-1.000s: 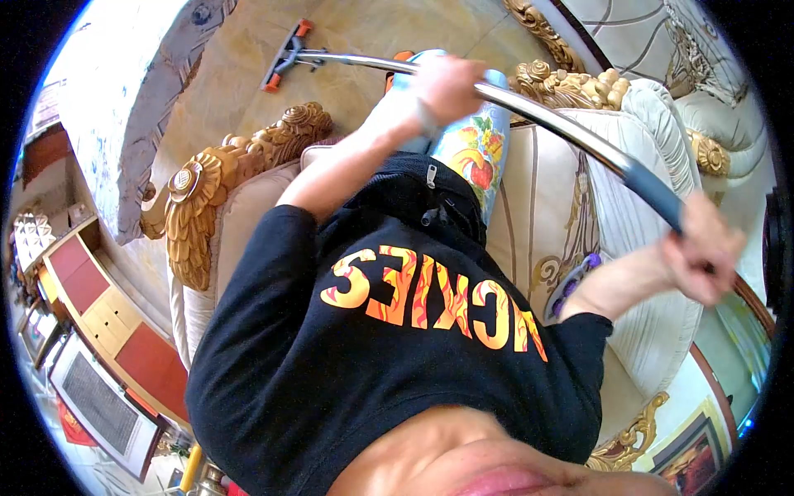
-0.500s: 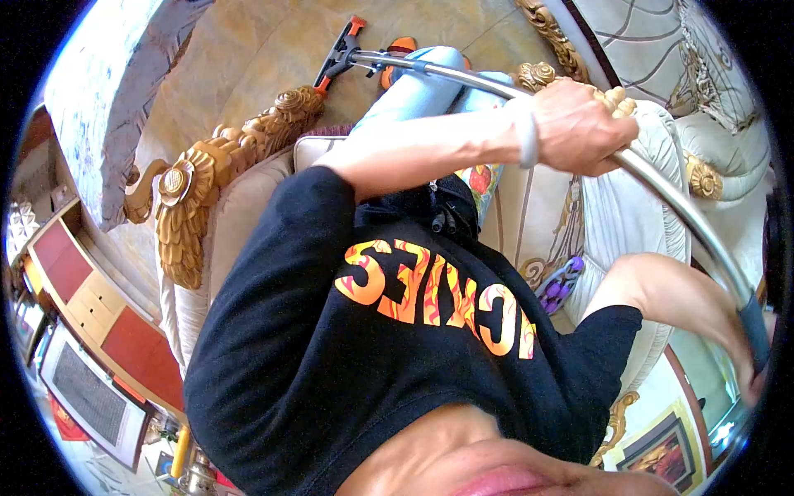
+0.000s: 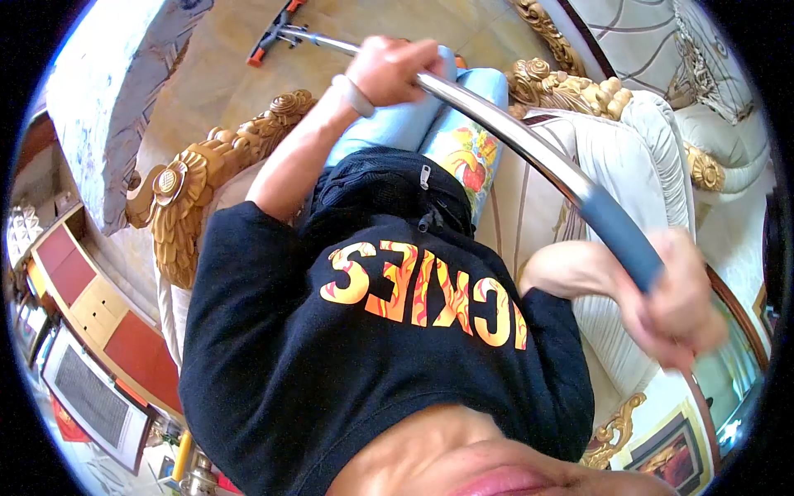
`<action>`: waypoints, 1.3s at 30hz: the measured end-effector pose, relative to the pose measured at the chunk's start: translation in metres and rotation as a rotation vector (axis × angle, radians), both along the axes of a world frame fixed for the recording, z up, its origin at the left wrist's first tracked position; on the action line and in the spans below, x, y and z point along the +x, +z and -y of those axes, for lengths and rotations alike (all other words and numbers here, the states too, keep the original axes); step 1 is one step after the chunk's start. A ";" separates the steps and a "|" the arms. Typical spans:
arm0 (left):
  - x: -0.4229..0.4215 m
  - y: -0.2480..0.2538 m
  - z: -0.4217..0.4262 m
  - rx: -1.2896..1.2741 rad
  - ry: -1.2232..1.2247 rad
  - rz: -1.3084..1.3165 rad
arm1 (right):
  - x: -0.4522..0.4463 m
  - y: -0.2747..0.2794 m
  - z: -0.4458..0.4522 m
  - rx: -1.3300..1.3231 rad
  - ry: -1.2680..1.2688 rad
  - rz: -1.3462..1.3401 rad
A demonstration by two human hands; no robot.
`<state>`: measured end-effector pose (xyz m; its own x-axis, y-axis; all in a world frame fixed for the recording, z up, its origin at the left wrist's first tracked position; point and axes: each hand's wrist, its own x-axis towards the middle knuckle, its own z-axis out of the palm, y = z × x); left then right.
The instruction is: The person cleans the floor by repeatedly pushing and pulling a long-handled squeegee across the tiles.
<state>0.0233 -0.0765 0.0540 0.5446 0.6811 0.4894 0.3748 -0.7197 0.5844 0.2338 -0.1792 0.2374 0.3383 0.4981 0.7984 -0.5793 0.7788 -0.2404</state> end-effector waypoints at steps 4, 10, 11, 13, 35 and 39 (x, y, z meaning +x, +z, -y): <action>-0.075 -0.062 -0.047 0.111 0.270 -0.174 | -0.019 -0.101 -0.023 -0.321 0.129 0.380; -0.172 -0.151 -0.083 -0.191 0.612 -0.636 | -0.079 -0.192 -0.050 -0.427 0.202 0.994; -0.176 -0.156 -0.085 -0.240 0.639 -0.744 | -0.084 -0.195 -0.050 -0.434 0.239 0.991; -0.177 -0.151 -0.085 -0.247 0.675 -0.820 | -0.078 -0.191 -0.053 -0.426 0.219 1.003; 0.017 0.020 0.030 -0.014 -0.491 0.189 | 0.021 0.043 0.047 0.258 0.074 0.278; -0.051 -0.014 -0.023 0.059 -0.210 -0.057 | -0.017 -0.004 0.021 0.049 -0.053 0.623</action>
